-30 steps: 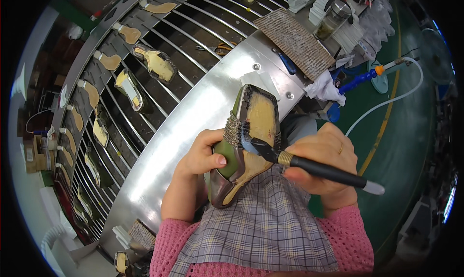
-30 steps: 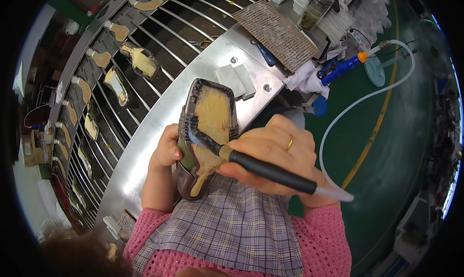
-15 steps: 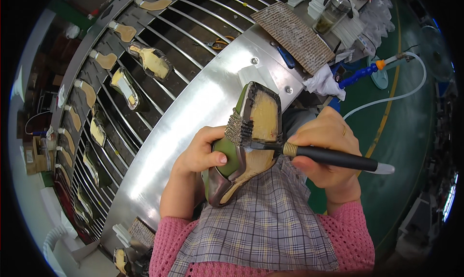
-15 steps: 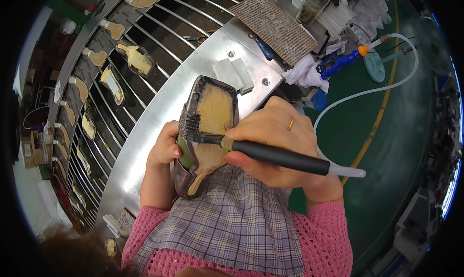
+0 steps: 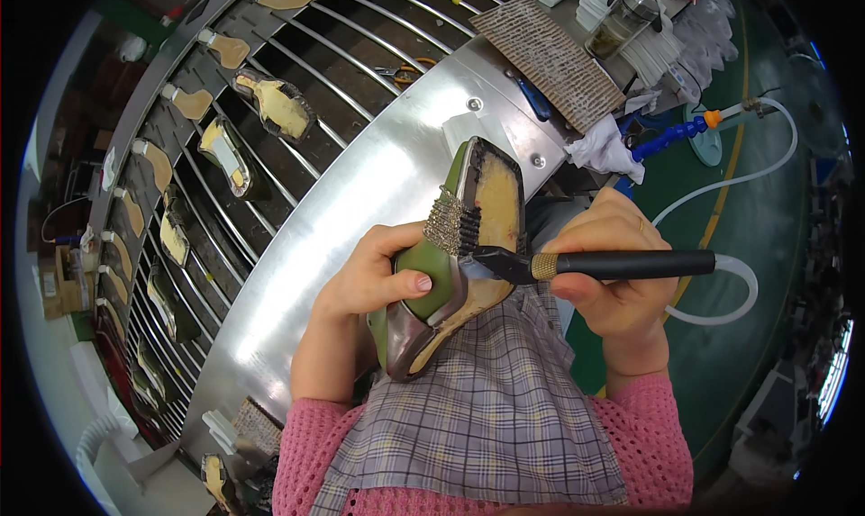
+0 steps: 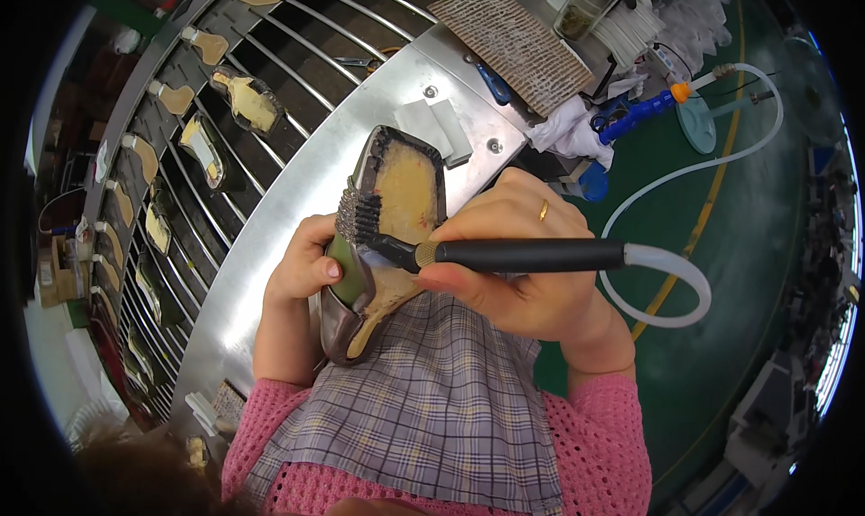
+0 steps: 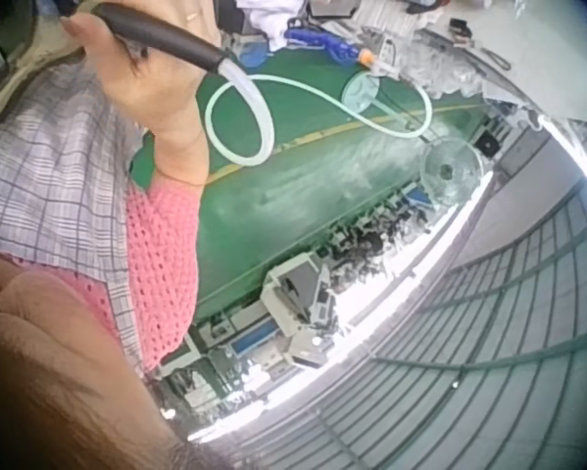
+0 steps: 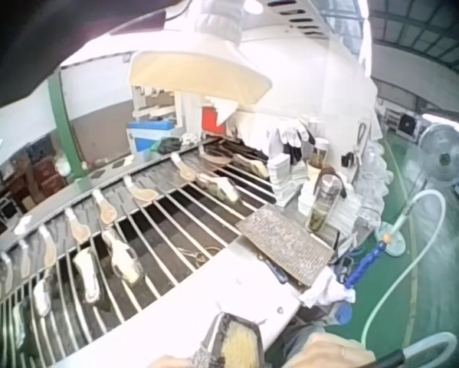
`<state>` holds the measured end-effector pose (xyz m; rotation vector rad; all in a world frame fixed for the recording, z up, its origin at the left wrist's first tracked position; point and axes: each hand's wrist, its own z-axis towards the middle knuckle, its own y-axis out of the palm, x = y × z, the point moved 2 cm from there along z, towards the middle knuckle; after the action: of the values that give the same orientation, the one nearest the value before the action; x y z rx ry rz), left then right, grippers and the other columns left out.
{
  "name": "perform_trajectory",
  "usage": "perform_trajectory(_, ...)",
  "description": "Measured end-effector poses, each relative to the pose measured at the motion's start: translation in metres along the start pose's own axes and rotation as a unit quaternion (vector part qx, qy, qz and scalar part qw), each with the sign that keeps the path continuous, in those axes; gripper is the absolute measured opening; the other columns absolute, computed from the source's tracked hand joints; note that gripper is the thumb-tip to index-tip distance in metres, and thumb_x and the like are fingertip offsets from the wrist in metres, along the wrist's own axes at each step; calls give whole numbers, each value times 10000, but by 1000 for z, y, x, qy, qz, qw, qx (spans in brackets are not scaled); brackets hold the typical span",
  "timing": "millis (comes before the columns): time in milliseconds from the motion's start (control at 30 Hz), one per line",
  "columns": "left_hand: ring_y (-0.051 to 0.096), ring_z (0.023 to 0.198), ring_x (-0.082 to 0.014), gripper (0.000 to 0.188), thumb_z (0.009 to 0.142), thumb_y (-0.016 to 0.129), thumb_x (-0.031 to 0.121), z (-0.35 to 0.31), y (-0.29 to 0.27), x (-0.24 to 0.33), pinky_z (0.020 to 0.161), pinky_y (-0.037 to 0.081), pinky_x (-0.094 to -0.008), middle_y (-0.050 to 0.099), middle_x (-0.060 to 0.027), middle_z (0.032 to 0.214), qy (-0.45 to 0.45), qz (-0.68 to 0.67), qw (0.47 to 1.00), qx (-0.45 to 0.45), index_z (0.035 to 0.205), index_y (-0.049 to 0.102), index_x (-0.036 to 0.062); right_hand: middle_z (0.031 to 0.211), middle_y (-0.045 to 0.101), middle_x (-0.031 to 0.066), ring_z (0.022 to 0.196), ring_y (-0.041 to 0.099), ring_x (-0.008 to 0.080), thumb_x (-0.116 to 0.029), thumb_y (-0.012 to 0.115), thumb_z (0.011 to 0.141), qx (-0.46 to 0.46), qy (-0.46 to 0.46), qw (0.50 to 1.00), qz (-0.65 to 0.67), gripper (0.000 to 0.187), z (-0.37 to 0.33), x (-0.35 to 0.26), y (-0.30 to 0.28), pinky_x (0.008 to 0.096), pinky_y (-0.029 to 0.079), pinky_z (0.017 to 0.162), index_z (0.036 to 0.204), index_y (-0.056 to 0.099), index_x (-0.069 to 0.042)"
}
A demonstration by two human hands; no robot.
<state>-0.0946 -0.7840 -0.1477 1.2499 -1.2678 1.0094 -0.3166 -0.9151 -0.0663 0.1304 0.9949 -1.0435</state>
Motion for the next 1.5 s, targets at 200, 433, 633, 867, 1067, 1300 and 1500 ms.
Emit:
perform_trajectory(200,619,861,-139,563,812,746,383,2,3,6,770,496,-278,681,-76,938,4,14,1000,3,1161,629,-44,771,651,52,643,601,206,-254,835,743,17,-16,999,-49,304,-4,-3,-4,309,435,582,887,664,-48)
perform_trajectory(433,614,879,-137,534,831,725,380,9,3,5,784,497,-279,676,-78,952,0,-4,1000,-4,1141,633,-45,799,657,48,663,599,212,-284,798,779,-14,0,1000,-24,284,-3,1,-4,327,434,619,897,668,-61)
perform_trajectory(633,602,873,-126,505,859,691,389,13,1,7,772,491,-274,666,-67,953,-5,-26,1000,10,1108,640,-48,791,657,43,645,586,209,-284,803,771,-31,5,999,-24,288,-11,1,-3,316,435,591,902,664,-69)
perform_trajectory(867,595,892,-97,461,961,558,358,20,3,9,774,490,-251,665,-62,982,36,-52,995,74,1182,614,-43,777,632,33,615,555,171,-217,806,775,-38,-95,985,-138,287,-21,-11,10,261,421,513,918,642,-30)
perform_trajectory(1067,606,888,-103,466,999,495,355,24,15,9,786,494,-249,667,-70,994,0,-97,980,175,1219,587,-45,795,611,38,612,530,142,-191,770,813,-33,-153,963,-217,247,-31,-11,22,217,410,465,897,639,1)
perform_trajectory(1300,626,852,-95,470,1021,451,386,28,22,0,758,500,-230,672,-72,977,-34,-153,961,226,1158,600,-38,826,631,33,623,560,167,-197,799,794,-74,-92,987,-110,300,-27,-2,14,252,424,503,960,630,-12)
perform_trajectory(1500,638,838,-102,475,1025,436,386,31,23,-5,756,504,-232,676,-81,964,-43,-177,954,238,1153,594,-43,841,641,34,631,571,167,-205,820,770,-47,-86,985,-145,342,-24,5,15,257,407,509,976,622,-17)
